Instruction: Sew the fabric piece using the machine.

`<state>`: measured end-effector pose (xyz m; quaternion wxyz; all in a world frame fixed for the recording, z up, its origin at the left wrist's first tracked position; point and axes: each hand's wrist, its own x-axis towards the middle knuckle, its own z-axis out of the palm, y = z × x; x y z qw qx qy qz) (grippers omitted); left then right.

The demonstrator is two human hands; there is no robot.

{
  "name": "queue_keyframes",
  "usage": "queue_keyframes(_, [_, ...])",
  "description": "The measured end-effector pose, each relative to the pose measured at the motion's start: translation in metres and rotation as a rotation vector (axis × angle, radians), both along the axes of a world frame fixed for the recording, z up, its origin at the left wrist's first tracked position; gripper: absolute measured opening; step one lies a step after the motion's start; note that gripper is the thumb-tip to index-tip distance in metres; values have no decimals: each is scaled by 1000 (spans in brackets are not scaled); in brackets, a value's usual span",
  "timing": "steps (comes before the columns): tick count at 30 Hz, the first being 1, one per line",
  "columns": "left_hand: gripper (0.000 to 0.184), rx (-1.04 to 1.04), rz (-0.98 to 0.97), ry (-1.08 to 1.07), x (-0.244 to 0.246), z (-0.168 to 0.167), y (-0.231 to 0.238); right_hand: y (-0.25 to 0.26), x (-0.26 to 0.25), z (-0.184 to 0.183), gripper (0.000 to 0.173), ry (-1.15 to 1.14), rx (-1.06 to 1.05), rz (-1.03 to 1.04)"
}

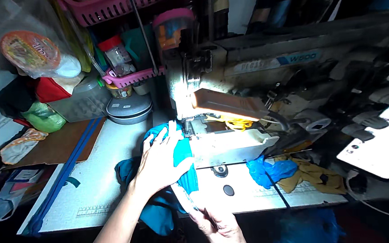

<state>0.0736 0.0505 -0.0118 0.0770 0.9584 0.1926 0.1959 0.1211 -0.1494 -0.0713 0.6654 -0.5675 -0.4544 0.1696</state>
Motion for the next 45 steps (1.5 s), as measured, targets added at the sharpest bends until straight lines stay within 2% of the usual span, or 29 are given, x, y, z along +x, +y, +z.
queue_keyframes(7, [78,-131,20,95,11,15,17,17,5,8,10,64,-58,-61])
queue_keyframes(11, [73,-168,24,163,19,25,28,28,10,11,11,120,-69,-68])
queue_keyframes(18, [88,-230,-29,236,25,33,36,40,24,13,11,86,-69,-77])
queue_keyframes(21, [84,-237,-35,242,25,38,35,43,27,16,14,110,-96,-83])
queue_keyframes(23, [90,-251,-51,249,27,37,41,47,30,17,13,106,-82,-93])
queue_keyframes(27, [108,-338,-61,435,38,49,53,54,39,22,16,112,-170,-103])
queue_keyframes(32, [111,-388,-72,442,43,53,66,63,46,23,19,36,-151,-139])
queue_keyframes(35, [114,-339,-172,294,50,27,88,70,46,23,23,-38,-160,-184])
queue_keyframes(36, [110,-351,-207,262,52,23,95,72,45,24,23,-53,-158,-194])
queue_keyframes(38, [86,-434,-245,183,52,30,96,73,41,28,25,-81,-160,-177])
queue_keyframes(39, [75,-421,-251,81,51,23,99,72,38,28,28,-100,-147,-155])
queue_keyframes(40, [69,-387,-216,-25,51,17,98,72,35,28,32,-133,-139,-132])
queue_keyframes(41, [68,-339,-118,-37,49,21,89,72,32,28,35,-177,-150,-119])
queue_keyframes(43, [68,-314,98,91,41,51,54,74,25,27,38,-281,-139,-154])
queue_keyframes(45, [51,-310,122,98,31,77,25,79,21,28,37,-347,-130,-207])
